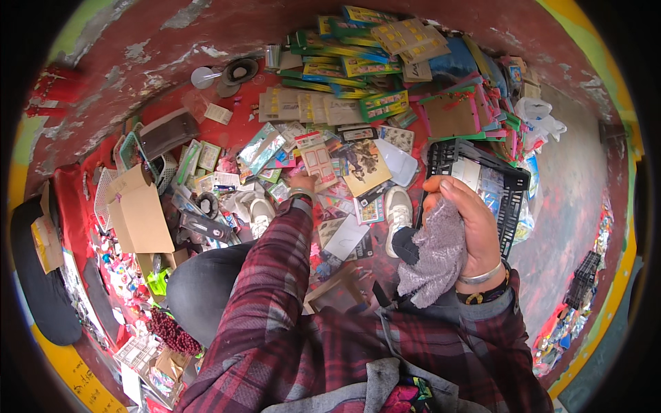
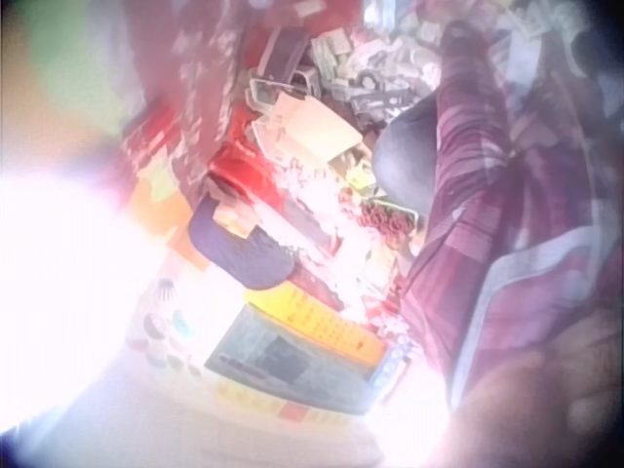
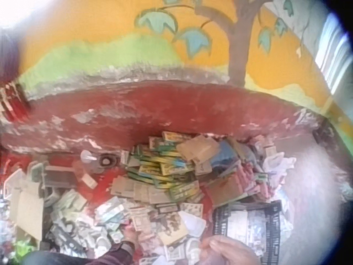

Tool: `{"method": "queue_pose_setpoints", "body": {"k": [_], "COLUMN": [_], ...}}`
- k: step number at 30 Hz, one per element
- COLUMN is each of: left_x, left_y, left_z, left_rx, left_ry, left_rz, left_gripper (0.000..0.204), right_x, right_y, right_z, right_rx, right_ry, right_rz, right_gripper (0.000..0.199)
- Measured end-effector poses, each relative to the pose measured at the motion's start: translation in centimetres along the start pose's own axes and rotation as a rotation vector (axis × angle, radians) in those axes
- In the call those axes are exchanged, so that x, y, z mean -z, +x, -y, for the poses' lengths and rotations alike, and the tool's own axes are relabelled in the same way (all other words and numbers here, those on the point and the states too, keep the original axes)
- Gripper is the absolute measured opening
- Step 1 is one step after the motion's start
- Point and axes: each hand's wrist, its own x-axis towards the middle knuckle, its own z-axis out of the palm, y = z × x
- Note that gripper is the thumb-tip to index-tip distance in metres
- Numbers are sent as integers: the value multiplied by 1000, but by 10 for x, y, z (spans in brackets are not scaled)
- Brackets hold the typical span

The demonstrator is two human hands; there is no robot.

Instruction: The person sits on the floor and wipes various small items, including cards, boxes, and plastic containers, using a cloth. They repeatedly pick up items from a cluttered pile, wipe them, and place them into a black crate.

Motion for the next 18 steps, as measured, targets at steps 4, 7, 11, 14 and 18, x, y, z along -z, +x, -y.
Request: {"method": "queue_pose_setpoints", "body": {"k": [4, 7, 11, 14, 18], "left_x": [7, 21, 57, 92, 141], "left_y": [-49, -74, -123, -186, -266], "left_z": [-40, -60, -147, -233, -304], "left_rx": [-47, -152, -153, -297, -333], "left_ry": [21, -346, -775, -882, -833], "left_rz": [-49, 77, 391, 559, 685], "left_gripper": [23, 22, 19, 21, 22], "right_x": [3, 14, 15, 25, -2], "right_y": [-7, -2, -2, 8, 19], "right_z": [1, 1, 9, 12, 9], "right_rx": [65, 151, 278, 375, 373], "right_ry": [6, -9, -88, -342, -419], "right_rz": [-6, 82, 122, 230, 348], "right_gripper": [20, 20, 16, 18, 26]}}
